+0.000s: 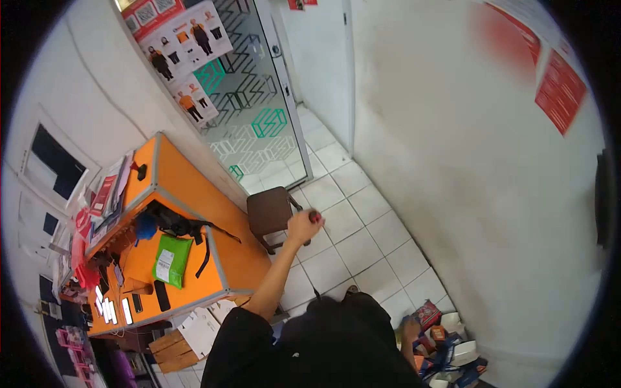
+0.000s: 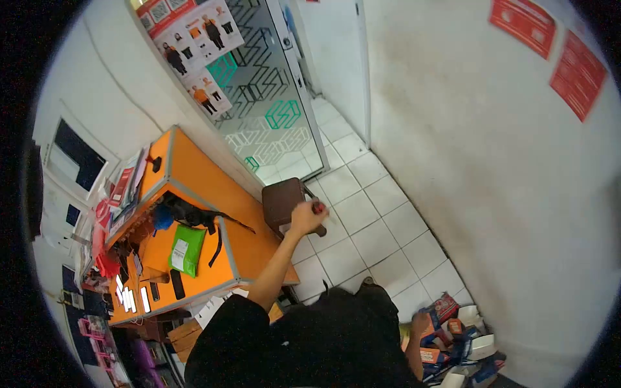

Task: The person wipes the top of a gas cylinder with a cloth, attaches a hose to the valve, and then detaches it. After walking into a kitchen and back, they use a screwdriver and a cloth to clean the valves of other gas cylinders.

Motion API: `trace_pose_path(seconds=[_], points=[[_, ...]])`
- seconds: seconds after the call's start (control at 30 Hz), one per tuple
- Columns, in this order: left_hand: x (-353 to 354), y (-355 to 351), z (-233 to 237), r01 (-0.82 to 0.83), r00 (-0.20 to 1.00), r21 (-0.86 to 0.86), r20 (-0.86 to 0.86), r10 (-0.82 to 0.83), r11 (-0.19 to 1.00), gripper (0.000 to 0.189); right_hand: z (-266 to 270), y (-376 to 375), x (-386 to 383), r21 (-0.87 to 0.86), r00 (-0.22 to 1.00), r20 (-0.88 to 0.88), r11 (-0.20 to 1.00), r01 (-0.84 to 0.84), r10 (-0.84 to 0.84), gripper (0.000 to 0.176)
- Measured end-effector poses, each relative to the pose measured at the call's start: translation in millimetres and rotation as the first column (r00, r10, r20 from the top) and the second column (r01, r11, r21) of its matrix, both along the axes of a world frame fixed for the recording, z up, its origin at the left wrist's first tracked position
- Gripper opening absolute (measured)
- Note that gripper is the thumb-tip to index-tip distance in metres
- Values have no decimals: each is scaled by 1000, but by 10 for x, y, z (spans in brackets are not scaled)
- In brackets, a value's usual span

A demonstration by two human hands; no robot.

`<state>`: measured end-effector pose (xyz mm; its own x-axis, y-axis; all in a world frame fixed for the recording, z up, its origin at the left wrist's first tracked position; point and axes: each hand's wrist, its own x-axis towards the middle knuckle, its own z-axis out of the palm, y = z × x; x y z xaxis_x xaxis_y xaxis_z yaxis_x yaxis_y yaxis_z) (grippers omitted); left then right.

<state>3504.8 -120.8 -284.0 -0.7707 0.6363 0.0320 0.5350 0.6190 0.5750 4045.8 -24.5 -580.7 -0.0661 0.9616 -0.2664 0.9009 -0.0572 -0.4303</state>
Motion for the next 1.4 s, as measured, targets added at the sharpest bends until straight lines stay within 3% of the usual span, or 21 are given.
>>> trace_pose_path(seconds=[0.03,0.07,0.1,0.13,0.17,0.23,0.3,0.37,0.43,0.53,0.73,0.8,0.87,0.9,0.97,1.0,1.07,1.13,1.23,1.33,1.4], points=[[-204,228,154,-75,997,130,10,75,989,26,-550,439,-265,430,966,151,866,-256,211,32],[-364,404,178,-95,995,129,42,90,987,26,745,735,-1177,147,978,-58,970,-192,202,31],[-583,576,166,-210,976,364,138,171,908,23,354,1238,-1560,46,971,-214,994,-101,108,31],[-864,765,106,-323,945,567,238,225,758,20,603,1609,-2153,147,946,-254,975,-167,200,32],[-1098,914,-91,-376,919,642,351,180,668,14,1114,1893,-2825,33,933,-327,989,-147,150,35],[-1434,1133,-428,-585,667,542,745,-23,604,13,1083,2585,-3790,133,918,-322,971,-197,231,39],[-1772,1312,-664,-373,563,440,807,-178,817,14,972,3296,-4732,215,901,-343,956,-200,266,40],[-2106,1712,-677,-387,440,489,843,-309,782,18,1009,3824,-5630,-16,805,-564,971,-237,187,41],[-2653,2165,-948,-313,356,460,868,-346,831,12,983,4243,-6566,48,767,-599,967,-251,229,38],[-3616,2989,-499,-364,283,379,915,-286,851,10,1521,4596,-7732,46,765,-590,956,-290,260,34],[-5770,4304,-9,-342,506,490,815,-282,802,17,1809,5611,-10375,-106,678,-677,873,-476,287,28],[-6395,4600,-45,-417,560,462,809,-180,782,17,1811,5873,-11338,111,759,-393,846,-521,519,35],[-6858,4787,-245,-481,676,583,722,-146,655,25,1537,6165,-12288,111,702,-342,768,-630,625,32],[-7055,4837,-267,-545,657,507,753,-35,667,28,1457,6295,-12715,112,638,-286,686,-719,715,30],[-7381,4863,-446,-708,579,385,796,175,592,35,1598,6321,-13510,69,590,-273,627,-776,760,28],[-7527,4864,-521,-711,620,348,721,310,611,29,1673,6319,-13992,27,577,-257,602,-798,776,25],[-7770,4882,-310,-705,706,324,403,582,630,30,1558,6209,-14866,55,381,-256,407,-912,888,24],[-8011,4809,-520,-839,536,252,539,649,483,30,1676,5939,-15677,92,136,-378,183,-979,916,24],[-8567,4708,-138,-970,241,158,548,801,184,29,1666,5298,-16828,136,-23,-299,19,-991,954,25],[-9249,4357,-292,-984,59,174,565,823,-49,27,1759,4530,-17666,38,-53,-476,-39,-999,878,32],[-9774,4021,-662,-972,-19,177,601,799,-156,26,1513,4256,-18194,213,-157,-487,-58,-975,859,29]])
